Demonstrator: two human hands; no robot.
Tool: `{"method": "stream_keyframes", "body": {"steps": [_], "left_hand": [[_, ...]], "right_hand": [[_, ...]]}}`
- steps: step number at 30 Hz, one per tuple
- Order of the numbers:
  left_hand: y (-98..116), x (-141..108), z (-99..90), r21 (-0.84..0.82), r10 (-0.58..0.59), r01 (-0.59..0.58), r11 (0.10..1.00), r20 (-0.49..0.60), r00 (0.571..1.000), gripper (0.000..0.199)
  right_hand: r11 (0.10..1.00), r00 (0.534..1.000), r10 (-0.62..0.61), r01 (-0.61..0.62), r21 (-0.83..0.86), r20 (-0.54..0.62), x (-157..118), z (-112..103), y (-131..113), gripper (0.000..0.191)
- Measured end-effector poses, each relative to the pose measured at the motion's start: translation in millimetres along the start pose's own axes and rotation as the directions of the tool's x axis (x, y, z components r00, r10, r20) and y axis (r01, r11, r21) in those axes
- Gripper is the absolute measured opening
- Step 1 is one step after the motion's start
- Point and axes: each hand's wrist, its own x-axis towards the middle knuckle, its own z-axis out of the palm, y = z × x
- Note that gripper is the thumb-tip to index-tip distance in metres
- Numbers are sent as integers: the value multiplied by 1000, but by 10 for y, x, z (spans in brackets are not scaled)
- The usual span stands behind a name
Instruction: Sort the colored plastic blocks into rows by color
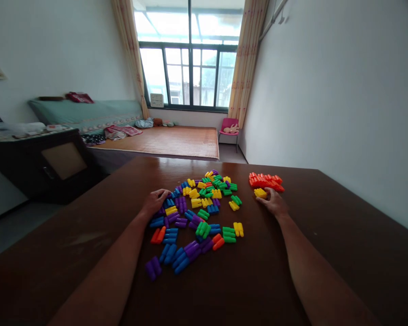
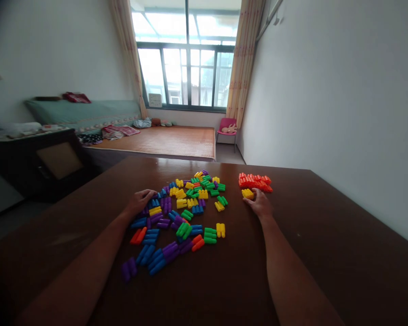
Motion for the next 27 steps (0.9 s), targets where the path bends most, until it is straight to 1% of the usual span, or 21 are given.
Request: {"method": "stream_keyframes", "body": {"steps": [3,5,7,10,13,15,16,17,18,19,20,21,22,23,24,25,27], "left_hand": [[-8,-2,12,-13,6,-6,1000,8,1000,49],[-12,-7,17,-20,13,-13,1000,9,1000,50],[-8,-16,20,-21,10,-10,1000,0,1000,48],[11,-33,24,-11,-3,2,1000,-19,1000,45],[28,-40,30,4,1,-1,1000,-31,1000,45],[38,-40,33,13,3,-3,1000,-31,1000,44],[44,-41,35,17,1,-1,1000,-31,1000,44],[52,-42,36,20,-3,3,1000,-31,1000,43],[61,-44,35,21,-7,8,1000,-31,999,43],[71,-48,34,20,-12,12,1000,-31,999,42],[82,-53,32,16,-15,15,1000,-30,999,42],[91,-59,29,11,-15,16,1000,-27,1000,42],[100,-66,25,7,-13,13,1000,-25,1000,41],[106,-72,21,5,-10,10,1000,-23,1000,41],[109,-79,16,6,-8,8,1000,-22,1000,40],[111,-84,11,8,-5,5,1000,-20,1000,39],[110,-93,0,10,-5,5,1000,-15,1000,38]], "right_hand": [[995,1000,-1,2,-105,5,-13,30,3,61],[990,1000,5,-6,-143,-5,-27,29,-15,60],[993,1000,-7,4,-121,-24,-34,10,-33,64],[999,992,-32,29,-21,-119,-44,-46,-77,70],[993,973,-94,107,49,-213,-111,-91,-234,64],[979,962,-173,191,68,-213,-218,-73,-459,55],[968,958,-219,237,80,-188,-289,-40,-613,50],[952,950,-277,291,96,-142,-368,7,-792,46],[927,933,-352,358,108,-74,-449,69,-991,42],[892,898,-440,436,118,6,-525,143,-1204,38],[844,840,-534,522,123,97,-589,225,-1423,34],[790,768,-613,601,124,183,-636,313,-1639,33],[741,701,-666,660,121,255,-661,404,-1843,33],[707,651,-693,699,111,310,-665,498,-2028,34],[689,625,-700,718,98,346,-649,594,-2188,35],[686,618,-695,723,82,367,-617,690,-2319,37],[704,635,-666,708,49,392,-531,877,-2492,37]]}}
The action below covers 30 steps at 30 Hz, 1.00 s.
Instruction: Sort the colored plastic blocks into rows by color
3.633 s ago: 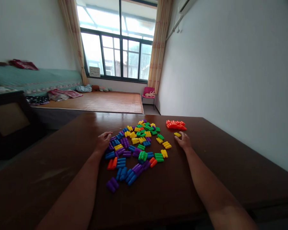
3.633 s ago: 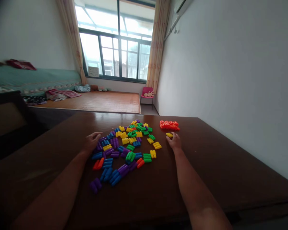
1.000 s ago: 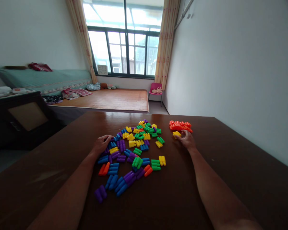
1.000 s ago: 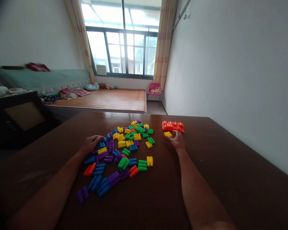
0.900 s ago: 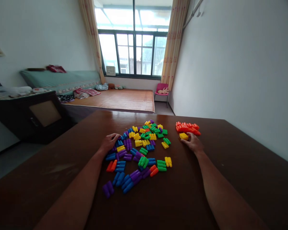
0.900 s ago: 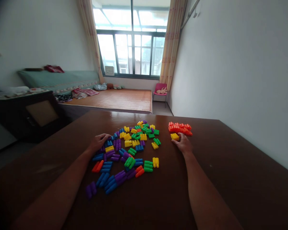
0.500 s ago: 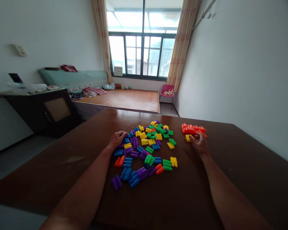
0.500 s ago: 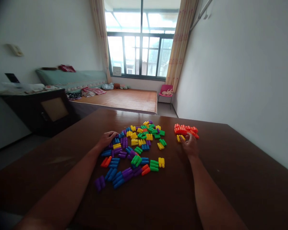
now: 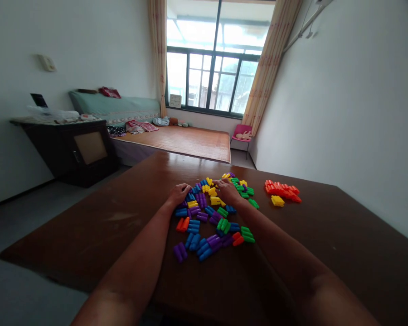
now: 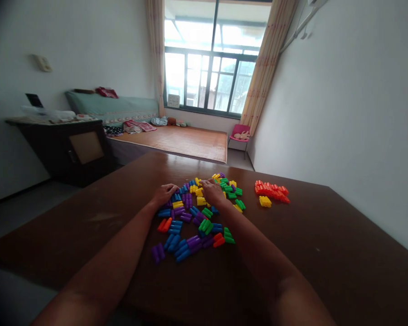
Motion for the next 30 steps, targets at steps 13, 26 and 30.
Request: {"method": "stream_keyframes", "body": {"steps": [13,26,30], "left_hand": [[-75,50,28,29,23,-24,999,23,999,43],[-132,101,-8,84,20,-23,996,37,999,46],[-135,103,-10,70,41,-44,997,44,998,47]], "right_hand": [[952,939,277,-240,188,-204,-374,-449,484,23],[805,805,593,-593,14,-31,-1975,-768,1827,30],[716,756,647,-648,259,102,-2056,-864,1879,55]]}}
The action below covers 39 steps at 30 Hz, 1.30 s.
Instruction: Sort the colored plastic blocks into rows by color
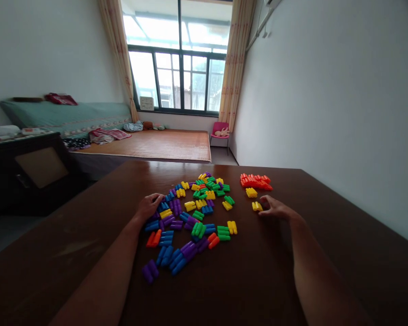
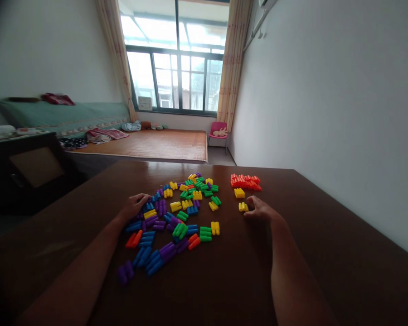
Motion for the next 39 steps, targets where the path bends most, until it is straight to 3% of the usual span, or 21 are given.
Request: {"method": "stream_keyframes", "body": {"steps": [4,8,11,16,19,22,26,31,35,39], "left_hand": [[28,-5,-12,23,-20,20,1000,-9,1000,46],[65,-19,-30,30,-24,24,999,0,1000,46],[80,-23,-33,24,-30,30,999,-2,1000,46],[56,-14,2,-28,-42,42,999,-21,999,48],[25,-8,36,-45,-49,47,998,-37,998,53],[2,-7,62,-32,-54,53,998,-38,998,55],[13,-21,71,-4,-59,59,998,-43,997,54],[93,-53,41,-6,-87,87,996,-38,995,50],[146,-67,18,14,-102,103,995,-29,994,49],[142,-59,14,28,-104,105,994,-27,994,49]], "right_hand": [[996,997,78,-79,41,11,2,8,13,51],[998,994,69,-68,9,-88,87,128,13,32],[998,987,61,-59,13,-149,121,144,-6,31],[999,909,-42,45,-4,-414,121,181,-325,33],[975,935,-217,219,-24,-280,237,405,-702,29],[935,926,-353,344,-85,-136,520,678,-1061,26],[972,968,-216,200,-127,-126,1046,877,-1337,27],[995,996,-54,47,-90,-74,1497,946,-1444,27],[998,997,-54,53,18,48,1533,983,-1521,28],[977,986,-107,80,199,128,1341,912,-1597,30]]}}
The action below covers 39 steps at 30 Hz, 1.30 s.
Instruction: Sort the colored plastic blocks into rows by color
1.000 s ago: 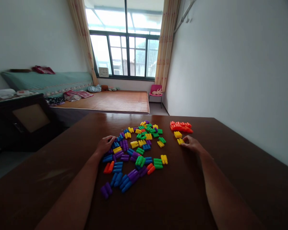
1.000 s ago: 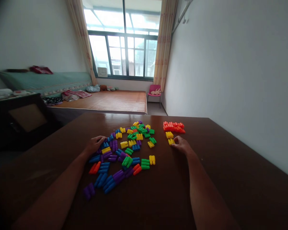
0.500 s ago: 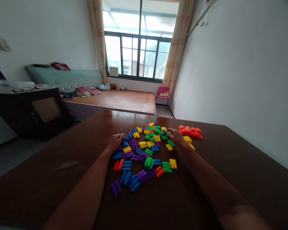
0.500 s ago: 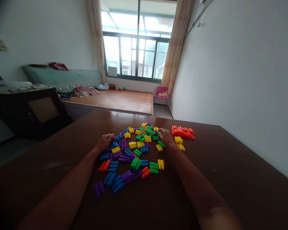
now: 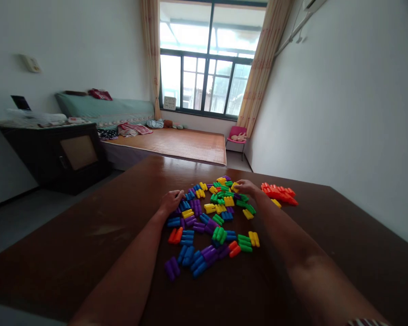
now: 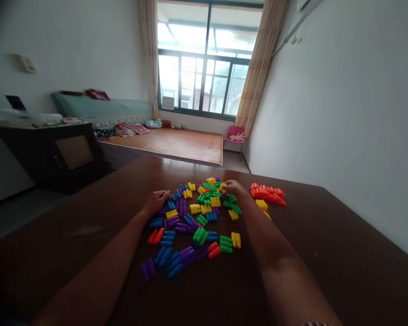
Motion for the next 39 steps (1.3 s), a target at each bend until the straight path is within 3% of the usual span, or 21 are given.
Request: {"method": "stream_keyframes", "body": {"steps": [5,8,10,13,16,18,20,22,25,27,33,39], "left_hand": [[-67,42,22,2,9,-9,1000,7,1000,50],[-92,70,29,3,23,-23,1000,17,1000,52],[-96,84,26,11,32,-32,999,23,999,53],[-101,98,16,37,15,-16,999,25,1000,53],[-116,105,11,52,2,-3,999,20,1000,52],[-124,105,8,47,10,-11,999,25,1000,52],[-123,104,1,44,16,-17,999,28,999,52],[-118,103,-7,40,22,-24,999,32,999,53],[-115,108,-14,22,35,-36,999,40,999,53],[-121,112,-13,12,41,-42,999,41,998,53],[-121,101,-18,34,21,-23,999,40,999,52],[-100,92,-31,35,29,-30,999,41,999,52]], "right_hand": [[929,991,-83,114,351,-102,-507,-420,67,40],[922,962,33,75,380,-271,-886,-808,372,42],[925,901,149,19,380,-408,-1121,-1027,678,39],[940,809,298,-158,301,-507,-1389,-1209,1161,32],[927,785,351,-367,74,-511,-1533,-1240,1489,31],[892,780,320,-440,-106,-538,-1572,-1242,1585,37],[879,776,240,-429,-210,-584,-1581,-1258,1622,41],[920,799,156,-331,-208,-580,-1575,-1279,1653,40],[982,902,83,-145,-117,-423,-1563,-1281,1730,43],[990,940,71,-106,-88,-334,-1558,-1256,1762,48],[997,905,15,-46,-61,-424,-1541,-1117,1456,44],[946,931,-55,-67,-316,-361,-1523,-885,1128,38]]}}
